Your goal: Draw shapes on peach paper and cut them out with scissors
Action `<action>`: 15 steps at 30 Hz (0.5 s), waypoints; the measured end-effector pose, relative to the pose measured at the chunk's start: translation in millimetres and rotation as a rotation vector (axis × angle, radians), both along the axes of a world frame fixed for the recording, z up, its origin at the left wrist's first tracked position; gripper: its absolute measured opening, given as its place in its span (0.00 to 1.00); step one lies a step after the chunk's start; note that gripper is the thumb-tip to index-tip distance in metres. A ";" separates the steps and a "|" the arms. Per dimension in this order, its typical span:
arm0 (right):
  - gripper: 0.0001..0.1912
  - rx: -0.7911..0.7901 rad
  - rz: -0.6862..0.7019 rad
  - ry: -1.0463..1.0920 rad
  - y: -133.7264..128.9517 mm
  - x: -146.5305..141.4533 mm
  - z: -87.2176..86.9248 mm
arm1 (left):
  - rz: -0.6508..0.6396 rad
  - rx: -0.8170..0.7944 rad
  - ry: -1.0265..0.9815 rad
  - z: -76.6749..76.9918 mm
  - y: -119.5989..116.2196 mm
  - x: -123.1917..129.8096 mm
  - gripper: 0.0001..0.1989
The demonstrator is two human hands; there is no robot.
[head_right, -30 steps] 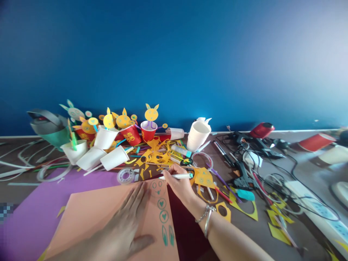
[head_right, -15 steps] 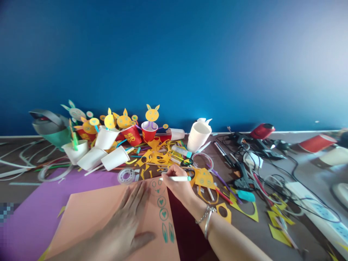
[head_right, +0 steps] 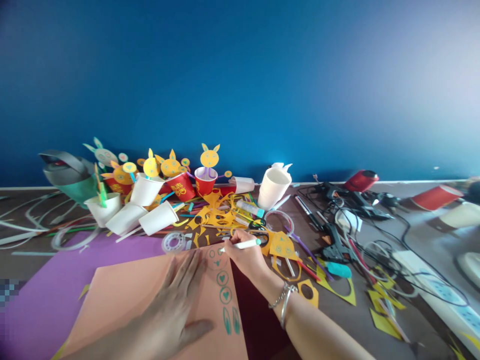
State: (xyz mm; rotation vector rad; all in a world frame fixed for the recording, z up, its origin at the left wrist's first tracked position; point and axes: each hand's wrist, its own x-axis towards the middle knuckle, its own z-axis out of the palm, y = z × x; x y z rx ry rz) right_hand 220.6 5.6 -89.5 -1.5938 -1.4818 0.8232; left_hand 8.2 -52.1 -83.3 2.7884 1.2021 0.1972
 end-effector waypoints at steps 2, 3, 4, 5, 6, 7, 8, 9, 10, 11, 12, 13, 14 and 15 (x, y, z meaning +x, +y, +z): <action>0.15 0.002 0.002 -0.023 0.1 -0.2 1.6 | -0.006 0.005 -0.001 -1.2 -0.2 -0.3 0.50; 0.15 0.001 0.003 -0.029 0.3 -0.3 2.5 | -0.005 0.007 -0.001 -1.8 -0.3 -0.4 0.50; 0.15 -0.001 0.003 -0.031 0.4 -0.6 3.4 | 0.000 0.008 0.001 -2.4 -0.4 -0.4 0.50; 0.15 -0.004 0.003 -0.033 0.5 -0.8 4.3 | 0.002 0.010 0.002 -2.9 -0.5 -0.3 0.50; 0.14 -0.007 0.002 -0.036 0.7 -1.1 4.9 | 0.003 0.013 0.001 -3.2 -0.5 -0.2 0.50; 0.14 -0.010 -0.001 -0.039 0.7 -1.3 5.5 | 0.003 0.016 -0.001 -3.3 -0.6 0.0 0.50; 0.14 -0.013 -0.004 -0.043 0.7 -1.5 5.8 | 0.000 0.019 -0.005 -3.1 -0.5 0.1 0.50; 0.14 -0.013 -0.007 -0.047 0.7 -1.7 6.1 | -0.005 0.022 -0.009 -2.6 -0.5 0.2 0.50; 0.14 -0.011 -0.008 -0.050 0.5 -1.8 6.2 | -0.006 0.024 -0.013 -1.9 -0.5 0.2 0.50; 0.14 -0.008 -0.005 -0.050 0.4 -2.0 6.3 | -0.008 0.025 -0.014 -1.1 -0.4 0.3 0.50; 0.14 -0.004 0.001 -0.048 0.2 -2.1 6.3 | -0.009 0.025 -0.014 -0.3 -0.4 0.2 0.50; 0.14 -0.001 0.007 -0.045 0.1 -2.1 6.2 | -0.011 0.025 -0.013 0.4 -0.4 0.2 0.51; 0.14 0.000 0.014 -0.043 -0.1 -2.2 6.1 | -0.011 0.027 -0.013 0.9 -0.4 0.2 0.51; 0.14 0.002 0.017 -0.041 -0.2 -2.2 5.9 | -0.010 0.027 -0.013 1.2 -0.5 0.1 0.51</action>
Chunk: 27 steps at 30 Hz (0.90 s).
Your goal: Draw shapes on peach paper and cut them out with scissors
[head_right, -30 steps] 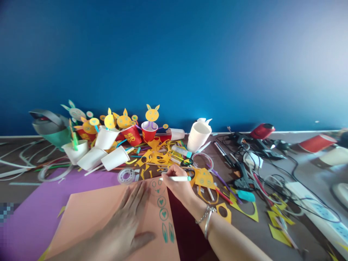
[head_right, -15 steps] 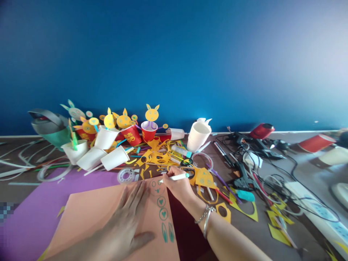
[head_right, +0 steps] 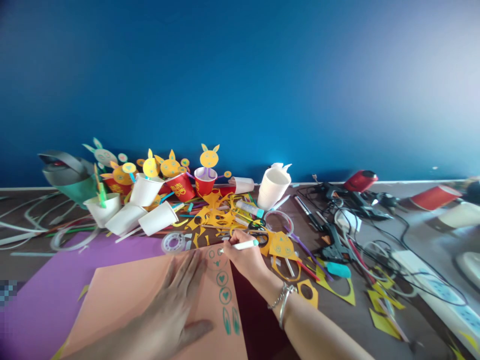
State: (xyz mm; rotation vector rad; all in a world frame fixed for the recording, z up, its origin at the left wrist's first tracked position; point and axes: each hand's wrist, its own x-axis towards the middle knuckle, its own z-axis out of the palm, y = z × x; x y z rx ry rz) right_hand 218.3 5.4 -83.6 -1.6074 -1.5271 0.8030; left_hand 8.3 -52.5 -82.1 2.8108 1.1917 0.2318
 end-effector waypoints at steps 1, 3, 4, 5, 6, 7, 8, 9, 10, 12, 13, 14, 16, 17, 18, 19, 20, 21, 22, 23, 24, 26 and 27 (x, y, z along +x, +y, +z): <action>0.14 0.002 0.001 0.003 -0.1 0.0 -0.3 | 0.002 0.000 0.000 0.1 0.0 0.0 0.51; 0.14 0.010 0.003 0.014 -0.1 0.0 -1.0 | 0.005 -0.001 0.000 0.1 -0.1 -0.1 0.51; 0.15 0.016 0.003 0.023 -0.1 0.0 -1.3 | 0.004 0.001 0.000 0.1 0.0 -0.1 0.51; 0.15 0.021 0.004 0.034 0.0 0.0 -1.6 | 0.001 0.002 0.001 0.2 0.0 -0.1 0.51; 0.15 0.022 0.006 0.045 -0.1 0.1 -1.8 | -0.002 0.003 0.001 0.4 0.1 -0.1 0.51; 0.15 0.021 0.009 0.055 -0.1 0.1 -1.9 | -0.005 0.003 0.001 0.7 0.2 -0.1 0.51; 0.15 0.019 0.012 0.062 -0.1 0.2 -1.9 | -0.007 0.003 0.000 0.9 0.3 -0.2 0.51; 0.16 0.016 0.015 0.065 -0.1 0.3 -1.7 | -0.008 0.001 0.000 1.1 0.3 -0.2 0.51; 0.16 0.013 0.020 0.065 -0.2 0.3 -1.5 | -0.007 -0.002 0.000 1.0 0.3 -0.3 0.51; 0.16 0.010 0.026 0.058 -0.2 0.4 -0.9 | -0.001 -0.001 -0.001 0.0 0.2 -0.5 0.50; 0.16 0.009 0.028 0.053 -0.2 0.4 -0.7 | 0.003 0.003 -0.005 -0.9 0.1 -0.5 0.50; 0.15 0.009 0.031 0.048 -0.2 0.3 -0.6 | 0.006 0.007 -0.011 -2.1 -0.1 -0.6 0.50; 0.15 0.011 0.030 0.039 -0.1 0.2 -0.9 | 0.007 0.014 -0.021 -5.0 -0.2 -0.7 0.49; 0.15 0.015 0.028 0.034 0.1 0.1 -1.5 | 0.007 0.018 -0.025 -6.6 -0.1 -0.7 0.49; 0.15 0.023 0.023 0.030 0.2 0.0 -2.2 | 0.006 0.020 -0.026 -8.3 0.0 -0.8 0.49; 0.15 0.030 0.021 0.029 0.5 -0.1 -3.0 | 0.006 0.020 -0.024 -9.8 0.2 -0.8 0.49; 0.14 0.035 0.021 0.030 0.7 -0.2 -3.8 | 0.006 0.022 -0.023 -11.2 0.3 -0.8 0.50; 0.14 0.035 0.020 0.032 0.8 -0.3 -4.4 | 0.007 0.027 -0.026 -12.3 0.5 -0.9 0.50; 0.14 0.034 0.017 0.033 0.9 -0.5 -4.9 | 0.007 0.033 -0.030 -13.1 0.7 -1.1 0.51; 0.14 0.031 0.015 0.032 1.0 -0.6 -5.2 | 0.005 0.039 -0.036 -13.6 0.8 -1.2 0.51; 0.14 0.027 0.011 0.029 1.0 -0.6 -5.2 | 0.002 0.045 -0.039 -13.8 1.0 -1.4 0.51; 0.14 0.025 0.000 0.015 0.9 -0.7 -5.0 | -0.002 0.052 -0.042 -14.0 1.3 -2.0 0.51; 0.14 0.026 -0.006 0.009 0.9 -0.6 -4.9 | -0.004 0.051 -0.039 -14.3 1.6 -2.3 0.51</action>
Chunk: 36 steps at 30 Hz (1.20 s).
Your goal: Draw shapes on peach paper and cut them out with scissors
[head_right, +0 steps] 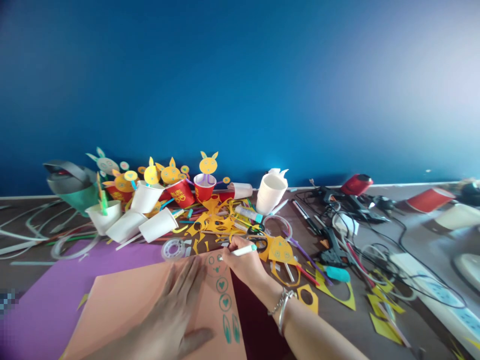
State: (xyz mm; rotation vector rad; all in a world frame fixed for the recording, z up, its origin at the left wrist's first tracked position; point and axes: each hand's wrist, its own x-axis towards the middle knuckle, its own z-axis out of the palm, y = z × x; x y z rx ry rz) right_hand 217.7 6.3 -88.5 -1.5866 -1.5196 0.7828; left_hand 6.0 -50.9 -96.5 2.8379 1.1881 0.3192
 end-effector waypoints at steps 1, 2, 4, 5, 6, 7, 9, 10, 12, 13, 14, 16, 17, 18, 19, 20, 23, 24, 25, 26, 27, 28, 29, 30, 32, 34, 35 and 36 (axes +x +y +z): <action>0.13 0.002 -0.009 -0.004 0.0 0.1 0.0 | 0.000 -0.002 0.006 -0.8 0.3 -0.3 0.52; 0.13 0.003 -0.020 -0.004 0.1 0.2 -0.2 | 0.003 -0.003 0.011 -2.3 0.8 -0.7 0.52; 0.13 0.004 -0.038 0.007 0.5 0.4 -1.0 | 0.004 0.002 0.021 -7.4 2.1 -1.5 0.54; 0.14 0.004 -0.041 0.016 0.8 0.5 -1.5 | 0.005 0.011 0.021 -10.9 2.8 -1.9 0.55; 0.14 0.003 -0.039 0.024 1.0 0.5 -1.9 | -0.002 0.018 0.021 -14.9 3.7 -2.3 0.55; 0.14 0.002 -0.035 0.031 1.2 0.4 -2.3 | 0.002 0.030 0.013 -19.0 4.5 -2.7 0.56; 0.14 0.007 -0.027 0.038 1.4 0.1 -2.5 | -0.007 0.045 0.015 -26.8 6.0 -3.2 0.57; 0.14 0.011 -0.023 0.040 1.4 -0.1 -2.3 | -0.006 0.053 0.022 -30.1 6.6 -3.4 0.56; 0.14 0.020 -0.013 0.046 1.4 -0.6 -1.7 | -0.003 0.073 0.033 -34.7 7.4 -3.7 0.56; 0.14 0.023 -0.007 0.050 1.4 -0.8 -1.4 | -0.001 0.091 0.035 -36.0 7.8 -3.9 0.55; 0.14 0.024 0.000 0.055 1.4 -0.9 -1.2 | -0.001 0.116 0.034 -36.6 8.2 -4.2 0.55; 0.14 0.021 0.007 0.058 1.5 -1.1 -1.5 | -0.004 0.179 0.035 -35.9 9.2 -5.3 0.54; 0.13 0.020 0.005 0.052 1.5 -1.1 -1.9 | -0.012 0.213 0.042 -34.7 9.9 -6.0 0.53; 0.13 0.020 0.001 0.043 1.6 -1.1 -2.5 | -0.022 0.244 0.055 -33.0 10.7 -6.8 0.52; 0.13 0.021 -0.004 0.032 1.7 -1.1 -2.9 | -0.031 0.274 0.069 -30.9 11.6 -7.5 0.51; 0.13 0.025 -0.008 0.020 1.8 -1.2 -3.3 | -0.038 0.302 0.084 -28.7 12.4 -8.1 0.49; 0.13 0.040 -0.010 -0.004 2.1 -1.8 -2.9 | -0.056 0.376 0.104 -23.2 14.6 -8.4 0.46; 0.13 0.040 -0.011 -0.006 2.2 -2.1 -2.4 | -0.056 0.392 0.106 -22.2 15.1 -8.1 0.45; 0.13 0.037 -0.012 -0.006 2.3 -2.5 -2.1 | -0.057 0.405 0.107 -21.8 15.4 -7.8 0.45; 0.13 0.032 -0.014 -0.004 2.4 -2.7 -1.9 | -0.057 0.413 0.106 -22.0 15.7 -7.4 0.45; 0.13 0.026 -0.015 -0.004 2.6 -2.9 -2.1 | -0.055 0.419 0.103 -22.7 15.9 -7.2 0.45; 0.13 0.021 -0.014 -0.004 2.7 -3.0 -2.7 | -0.053 0.421 0.101 -23.9 16.0 -7.1 0.45; 0.13 0.019 -0.015 -0.005 2.8 -3.0 -3.6 | -0.053 0.422 0.098 -25.4 16.0 -7.2 0.46; 0.13 0.018 -0.015 -0.006 2.9 -3.0 -4.7 | -0.052 0.421 0.095 -27.1 16.0 -7.5 0.46; 0.13 0.023 -0.013 -0.008 2.8 -2.8 -6.7 | -0.046 0.417 0.096 -30.4 15.9 -8.6 0.46; 0.13 0.022 -0.005 -0.006 2.5 -2.7 -7.3 | -0.033 0.417 0.114 -33.7 15.8 -9.9 0.43; 0.13 0.017 0.000 -0.005 2.3 -2.8 -6.8 | -0.027 0.422 0.126 -35.3 15.7 -10.4 0.41; 0.13 0.013 0.005 -0.003 2.1 -2.9 -5.9 | -0.023 0.428 0.141 -36.9 15.8 -10.8 0.39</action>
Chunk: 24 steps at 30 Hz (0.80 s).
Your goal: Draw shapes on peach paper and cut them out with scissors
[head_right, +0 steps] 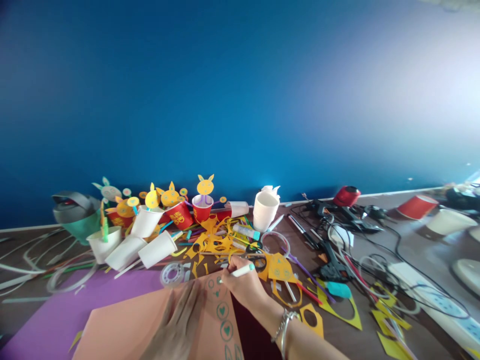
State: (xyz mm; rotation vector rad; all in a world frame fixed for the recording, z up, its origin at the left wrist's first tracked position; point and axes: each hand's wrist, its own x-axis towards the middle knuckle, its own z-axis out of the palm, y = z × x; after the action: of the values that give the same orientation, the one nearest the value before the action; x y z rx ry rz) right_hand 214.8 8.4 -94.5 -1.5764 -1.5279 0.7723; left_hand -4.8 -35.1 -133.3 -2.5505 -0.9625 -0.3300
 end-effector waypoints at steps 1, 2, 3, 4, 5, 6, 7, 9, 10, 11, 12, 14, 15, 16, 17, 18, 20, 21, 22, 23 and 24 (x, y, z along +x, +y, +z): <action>0.13 -0.005 0.000 0.005 -0.1 -0.2 1.2 | 0.004 0.010 0.010 -1.7 0.1 -0.2 0.38; 0.13 -0.008 -0.006 0.013 -0.2 -0.3 2.4 | 0.006 0.022 0.016 -3.4 0.3 -0.2 0.37; 0.13 -0.011 -0.015 0.021 -0.2 -0.4 3.4 | 0.006 0.033 0.019 -5.0 0.5 0.1 0.37; 0.13 -0.013 -0.024 0.030 -0.1 -0.5 3.9 | 0.010 0.044 0.018 -6.6 0.7 0.4 0.37; 0.13 -0.015 -0.031 0.038 0.1 -0.4 3.9 | 0.014 0.053 0.015 -7.9 0.8 0.9 0.37; 0.13 -0.012 -0.033 0.042 0.4 -0.3 3.3 | 0.020 0.060 0.011 -8.8 0.8 1.4 0.36; 0.12 -0.005 -0.032 0.043 0.7 -0.1 2.3 | 0.024 0.064 0.006 -9.4 0.7 1.8 0.36; 0.13 0.018 -0.016 0.038 1.2 0.5 -0.2 | 0.020 0.064 0.002 -9.5 0.5 2.3 0.35; 0.13 0.030 -0.008 0.033 1.4 0.8 -1.2 | 0.017 0.062 0.004 -9.2 0.3 2.3 0.35; 0.14 0.036 0.000 0.028 1.5 1.0 -1.8 | 0.019 0.060 0.008 -8.7 0.3 2.1 0.35; 0.14 0.037 0.005 0.023 1.6 1.2 -1.9 | 0.022 0.062 0.011 -8.2 0.3 2.0 0.35; 0.14 0.036 0.001 0.008 1.6 1.3 -1.1 | 0.023 0.070 0.017 -7.4 0.6 2.0 0.34; 0.14 0.036 -0.006 0.002 1.7 1.2 -0.7 | 0.020 0.073 0.017 -7.1 0.8 2.3 0.34; 0.13 0.037 -0.011 -0.002 1.8 1.1 -0.5 | 0.014 0.079 0.008 -6.6 1.1 2.9 0.34; 0.13 0.039 -0.016 -0.003 2.0 1.0 -0.6 | 0.006 0.087 -0.010 -5.9 1.4 3.7 0.34; 0.14 0.041 -0.015 -0.001 2.2 0.9 -1.1 | -0.001 0.095 -0.034 -4.8 1.6 4.7 0.35; 0.14 0.039 -0.007 0.011 2.6 0.6 -2.4 | -0.013 0.104 -0.079 -1.1 1.7 6.7 0.39; 0.15 0.037 -0.006 0.019 2.7 0.5 -2.9 | -0.023 0.098 -0.081 1.4 1.6 7.3 0.40; 0.15 0.036 -0.006 0.027 2.7 0.4 -3.2 | -0.028 0.091 -0.078 4.1 1.4 7.6 0.41; 0.14 0.038 -0.007 0.034 2.6 0.3 -3.0 | -0.033 0.084 -0.069 6.8 1.2 7.5 0.42; 0.14 0.041 -0.009 0.036 2.5 0.2 -2.5 | -0.037 0.077 -0.063 9.2 0.8 7.1 0.42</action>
State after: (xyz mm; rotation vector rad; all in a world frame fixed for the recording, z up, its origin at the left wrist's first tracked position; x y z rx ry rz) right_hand 215.0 10.9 -96.9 -1.5305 -1.5006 0.7560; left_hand 2.3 -34.3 -124.1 -2.5036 -0.9086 -0.4516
